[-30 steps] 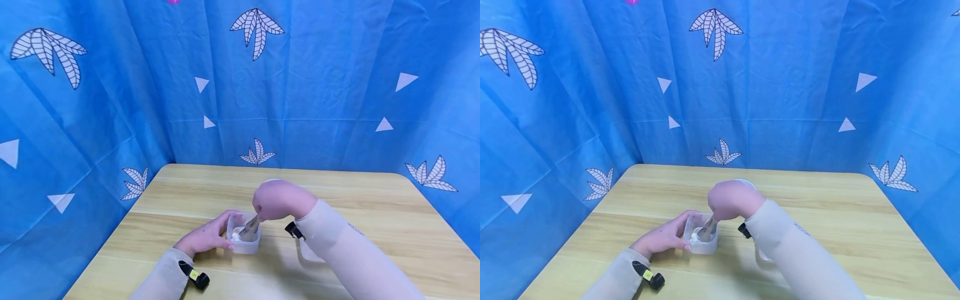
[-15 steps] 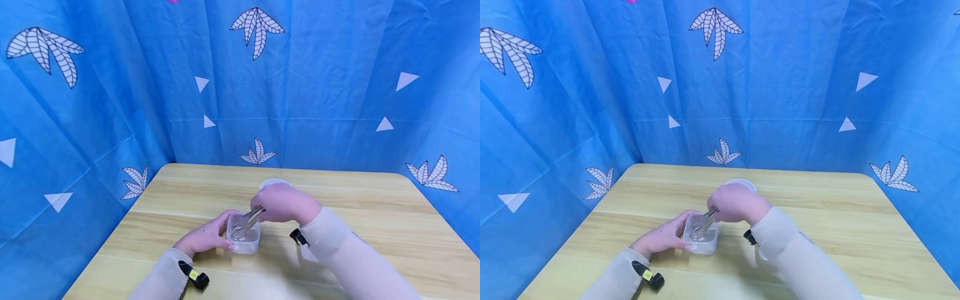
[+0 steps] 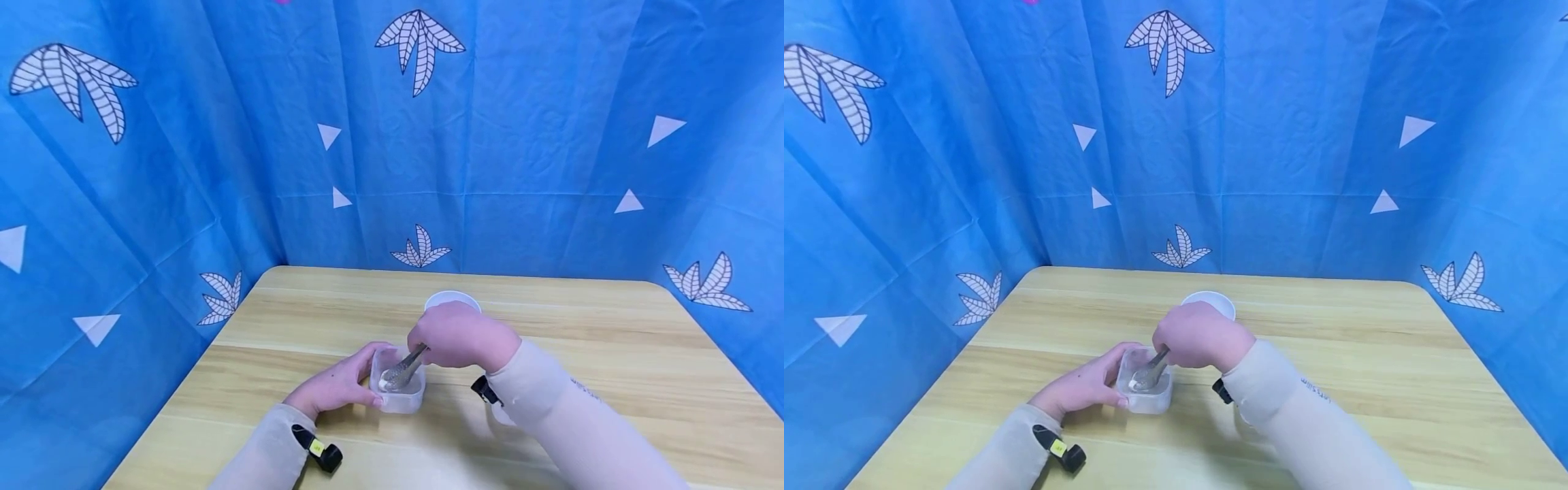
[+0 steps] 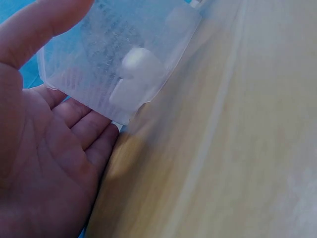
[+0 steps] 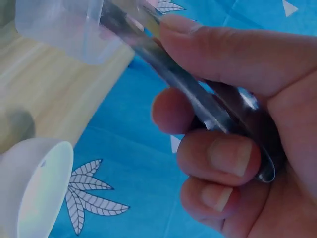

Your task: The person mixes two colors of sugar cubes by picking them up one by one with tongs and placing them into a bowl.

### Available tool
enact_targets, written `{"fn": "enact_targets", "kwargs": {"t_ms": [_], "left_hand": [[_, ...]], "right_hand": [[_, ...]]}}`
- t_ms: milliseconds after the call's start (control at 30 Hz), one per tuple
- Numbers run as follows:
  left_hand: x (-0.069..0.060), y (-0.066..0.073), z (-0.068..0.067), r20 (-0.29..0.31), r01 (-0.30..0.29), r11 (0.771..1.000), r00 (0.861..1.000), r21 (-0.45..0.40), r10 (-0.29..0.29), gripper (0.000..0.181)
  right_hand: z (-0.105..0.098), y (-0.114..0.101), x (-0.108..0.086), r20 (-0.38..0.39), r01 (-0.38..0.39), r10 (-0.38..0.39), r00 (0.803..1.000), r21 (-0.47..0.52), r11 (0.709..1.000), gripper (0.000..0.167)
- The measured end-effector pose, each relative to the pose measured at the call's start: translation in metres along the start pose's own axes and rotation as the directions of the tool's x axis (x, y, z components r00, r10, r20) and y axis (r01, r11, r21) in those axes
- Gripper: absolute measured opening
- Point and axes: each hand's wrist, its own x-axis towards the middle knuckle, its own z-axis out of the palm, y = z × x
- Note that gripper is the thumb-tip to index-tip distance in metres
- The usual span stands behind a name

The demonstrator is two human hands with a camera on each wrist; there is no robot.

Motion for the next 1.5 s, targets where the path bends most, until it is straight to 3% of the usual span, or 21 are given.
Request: {"fn": "enact_targets", "kwargs": {"t_ms": [233, 400, 633, 1000, 1267, 1500], "left_hand": [[0.002, 0.001, 0.000, 0.015, -0.033, 0.999, 0.999, -0.020, 0.033, 0.084], [0.001, 0.003, -0.001, -0.004, 0.003, 1.000, 1.000, -0.026, -0.003, 0.085], [0.000, 0.005, 0.000, -0.018, 0.009, 1.000, 1.000, -0.026, -0.010, 0.086], [-0.001, 0.004, 0.000, -0.017, 0.018, 0.998, 1.000, -0.060, -0.019, 0.083], [-0.003, 0.004, 0.001, -0.018, 0.016, 0.998, 1.000, -0.056, -0.017, 0.083], [-0.003, 0.006, 0.000, -0.034, 0.051, 0.999, 0.998, -0.017, -0.051, 0.086]], "right_hand": [[-0.010, 0.010, -0.019, -0.143, 0.037, -0.031, 0.989, 0.038, 0.999, 0.012], [-0.017, 0.022, -0.036, -0.224, 0.053, -0.026, 0.974, 0.117, 0.992, 0.012], [-0.017, 0.042, -0.061, -0.315, -0.009, 0.069, 0.946, 0.188, 0.982, 0.019], [-0.006, 0.077, -0.093, -0.324, -0.151, 0.247, 0.913, 0.292, 0.944, 0.019], [0.020, 0.095, -0.097, -0.291, -0.256, 0.353, 0.889, 0.321, 0.912, 0.022], [0.032, 0.103, -0.093, -0.246, -0.303, 0.383, 0.890, 0.309, 0.902, 0.021]]}}
